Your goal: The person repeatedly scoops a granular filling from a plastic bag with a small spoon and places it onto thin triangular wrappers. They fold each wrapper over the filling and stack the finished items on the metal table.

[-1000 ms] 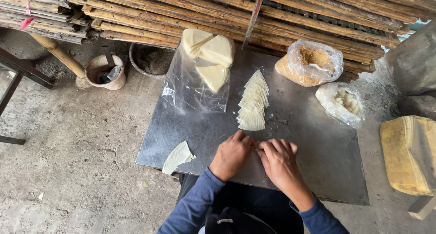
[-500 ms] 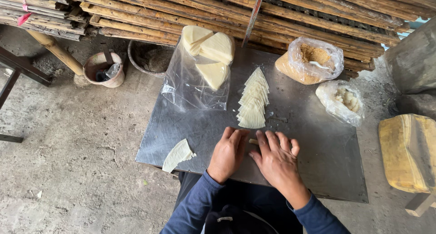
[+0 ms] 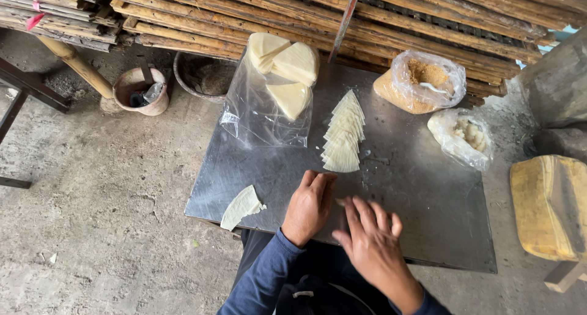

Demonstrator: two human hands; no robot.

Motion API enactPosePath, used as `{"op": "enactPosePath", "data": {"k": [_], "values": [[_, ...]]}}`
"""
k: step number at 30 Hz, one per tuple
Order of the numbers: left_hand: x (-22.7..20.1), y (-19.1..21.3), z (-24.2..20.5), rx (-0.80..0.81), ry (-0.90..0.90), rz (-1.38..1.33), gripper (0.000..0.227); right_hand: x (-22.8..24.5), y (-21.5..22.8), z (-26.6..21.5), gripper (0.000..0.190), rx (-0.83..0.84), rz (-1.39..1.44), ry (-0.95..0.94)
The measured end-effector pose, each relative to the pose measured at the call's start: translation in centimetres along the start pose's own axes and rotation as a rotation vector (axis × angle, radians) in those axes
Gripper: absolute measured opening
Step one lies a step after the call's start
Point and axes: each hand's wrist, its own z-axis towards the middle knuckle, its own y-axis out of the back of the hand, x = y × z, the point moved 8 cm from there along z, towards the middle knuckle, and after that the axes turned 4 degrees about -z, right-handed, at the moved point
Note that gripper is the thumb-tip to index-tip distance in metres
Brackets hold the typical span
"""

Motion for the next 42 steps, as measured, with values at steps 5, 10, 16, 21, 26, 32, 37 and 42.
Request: {"op": "enactPosePath", "data": {"k": [5,10,16,21,26,32,37,42], "values": [[-0.3,0.1,-0.1,-0.036,-0.008,0.021,0.017,-3.5,-2.0,3.5,0.063,0.012,-0.007,-0.075],[-0.3,0.6,-0.2,-0.041,0.017,0.004,0.017,-4.1,-2.1,3.0,0.054,-0.044,0.127,-0.076],[0.0,0.1,-0.2,-0.037,0.041,0.020,0.015,-5.2,-3.1,2.6,0.028,-0.120,0.255,-0.177],[-0.4,0.3,-0.2,-0.061,0.001,0.037,0.016,-4.1,-0.7,0.7,0.019,-0.205,0.333,-0.137],[0.1,0.2,-0.3,-0.051,0.026,0.012,0.017,-2.2,-0.8,-6.5,0.014,0.197,0.882,-0.085],[0.0,0.0,-0.2,-0.038,-0.001,0.061,0.018,-2.7,-15.5,-13.0,0.021,0.722,0.800,-0.245],[-0.1,0.0,-0.5,-0.039,0.016,0.073,0.019,-7.8,-27.6,-11.6,0.036,0.367,0.663,-0.468],[-0.1,0.3,-0.6,-0.084,0.003,0.070,0.016,-5.5,-25.7,-11.2,0.034,0.410,0.685,-0.407]]}}
